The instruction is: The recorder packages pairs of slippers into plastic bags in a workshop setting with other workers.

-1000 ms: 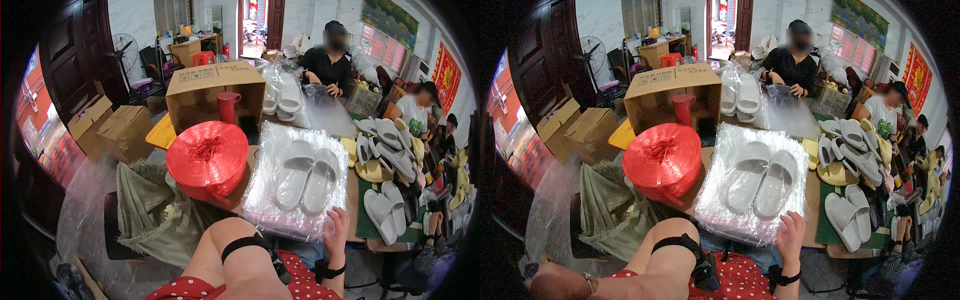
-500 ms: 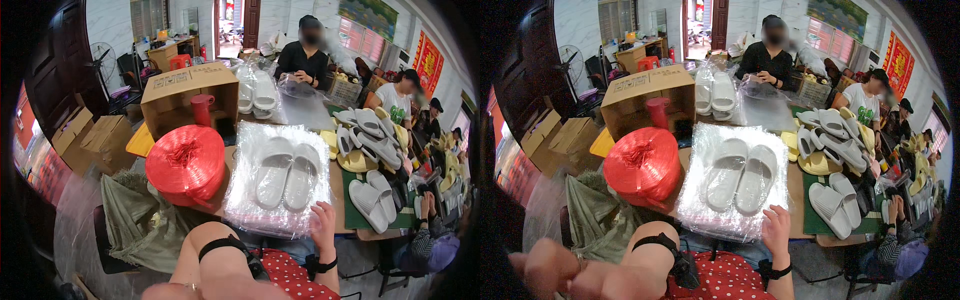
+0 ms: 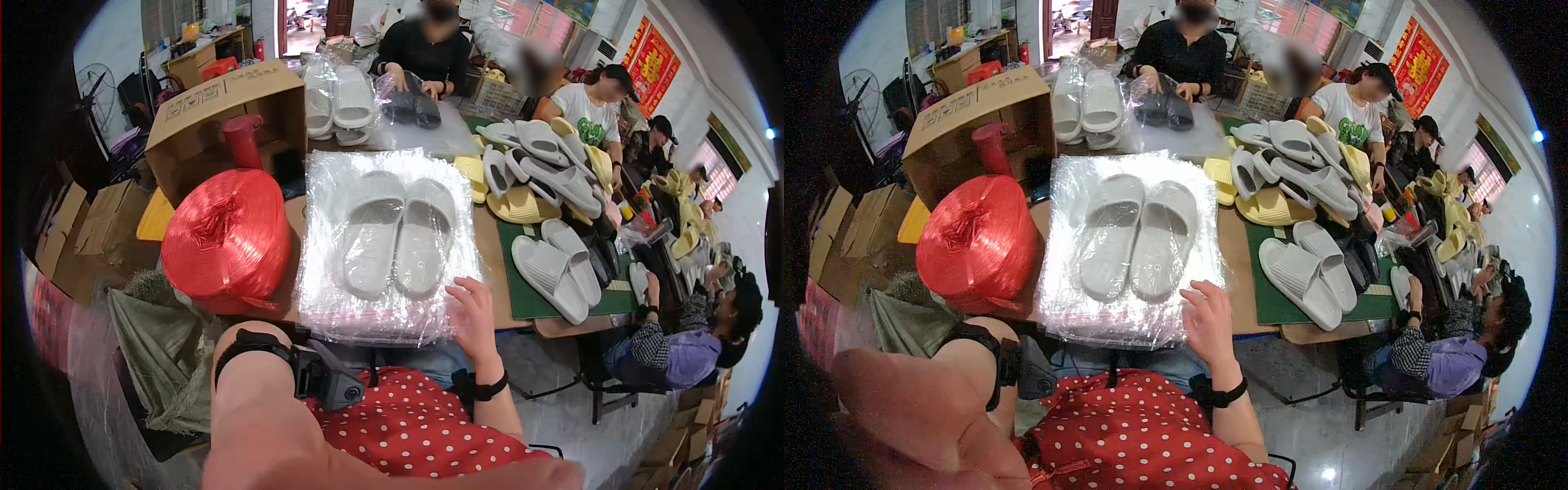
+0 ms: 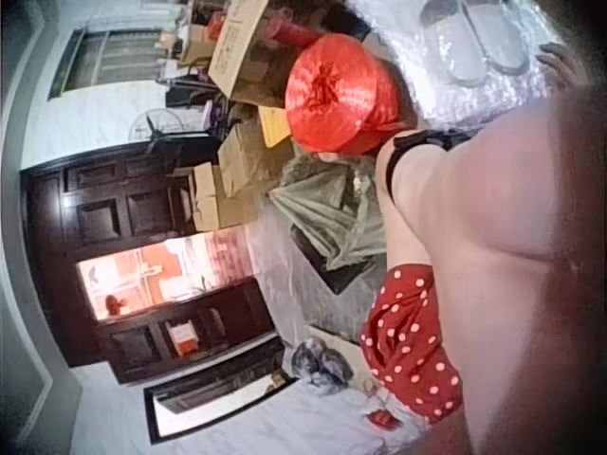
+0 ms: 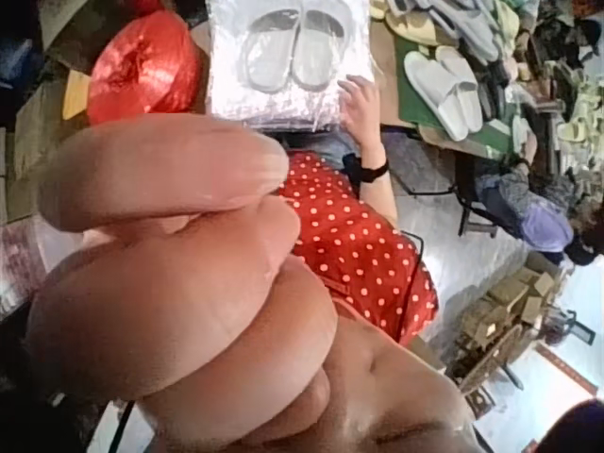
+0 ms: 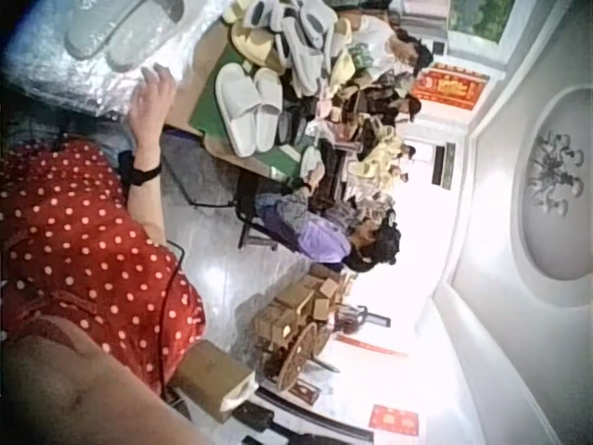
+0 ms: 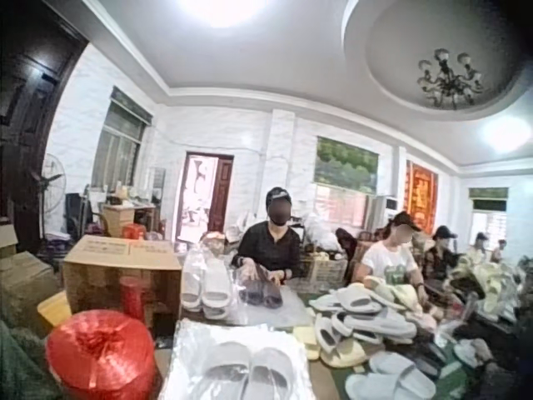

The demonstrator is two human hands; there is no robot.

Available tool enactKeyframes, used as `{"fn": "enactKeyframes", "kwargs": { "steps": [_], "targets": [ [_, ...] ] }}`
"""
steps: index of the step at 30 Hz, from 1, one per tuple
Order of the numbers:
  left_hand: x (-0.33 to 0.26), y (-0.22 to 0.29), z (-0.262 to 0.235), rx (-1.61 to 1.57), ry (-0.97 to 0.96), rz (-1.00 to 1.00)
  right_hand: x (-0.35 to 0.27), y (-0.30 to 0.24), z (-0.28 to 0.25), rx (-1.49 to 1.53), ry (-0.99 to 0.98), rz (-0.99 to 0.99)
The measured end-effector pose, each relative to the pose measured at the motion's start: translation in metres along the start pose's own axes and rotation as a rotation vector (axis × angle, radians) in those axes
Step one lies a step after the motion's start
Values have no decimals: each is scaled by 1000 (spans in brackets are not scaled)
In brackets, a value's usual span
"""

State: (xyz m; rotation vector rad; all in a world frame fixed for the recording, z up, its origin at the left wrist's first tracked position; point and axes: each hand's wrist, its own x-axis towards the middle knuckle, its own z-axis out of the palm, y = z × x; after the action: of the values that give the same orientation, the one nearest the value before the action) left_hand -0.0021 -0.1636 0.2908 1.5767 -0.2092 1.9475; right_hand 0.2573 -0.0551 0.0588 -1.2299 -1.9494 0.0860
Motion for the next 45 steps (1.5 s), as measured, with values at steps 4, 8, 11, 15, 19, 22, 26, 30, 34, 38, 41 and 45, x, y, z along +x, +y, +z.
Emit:
{"fn": "enactKeyframes", "kwargs": {
  "steps": [4,8,11,15,19,22,26,30,34,38,41,45],
  "targets": [
    [-11,5,13,109,-44,-8,-4,6,-3,-18,9,3],
    [14,-1,8,233,-86,-12,-6,4,1,-26,5,-8],
    [24,-9,9,328,-99,-28,-7,2,0,6,-3,-5],
    [15,-3,13,449,-112,-51,-8,4,3,-21,2,-2],
    [-15,20,0,528,-154,-92,-8,4,0,-4,12,16],
    [-13,24,7,631,-166,-125,-8,9,4,-15,11,5],
    [-6,13,22,768,-202,-161,-5,9,4,-10,10,-3],
    [-1,10,25,881,-257,-181,-7,9,5,-11,-5,-1],
    [12,19,3,693,-400,-164,-10,8,5,10,15,-10],
    [41,45,-14,611,-584,-453,-11,6,5,-3,19,-9],
    [60,56,-31,553,-732,-678,-11,10,3,-14,29,0],
    [27,34,-88,634,-656,-361,-4,2,1,15,24,-31]
  ]
}}
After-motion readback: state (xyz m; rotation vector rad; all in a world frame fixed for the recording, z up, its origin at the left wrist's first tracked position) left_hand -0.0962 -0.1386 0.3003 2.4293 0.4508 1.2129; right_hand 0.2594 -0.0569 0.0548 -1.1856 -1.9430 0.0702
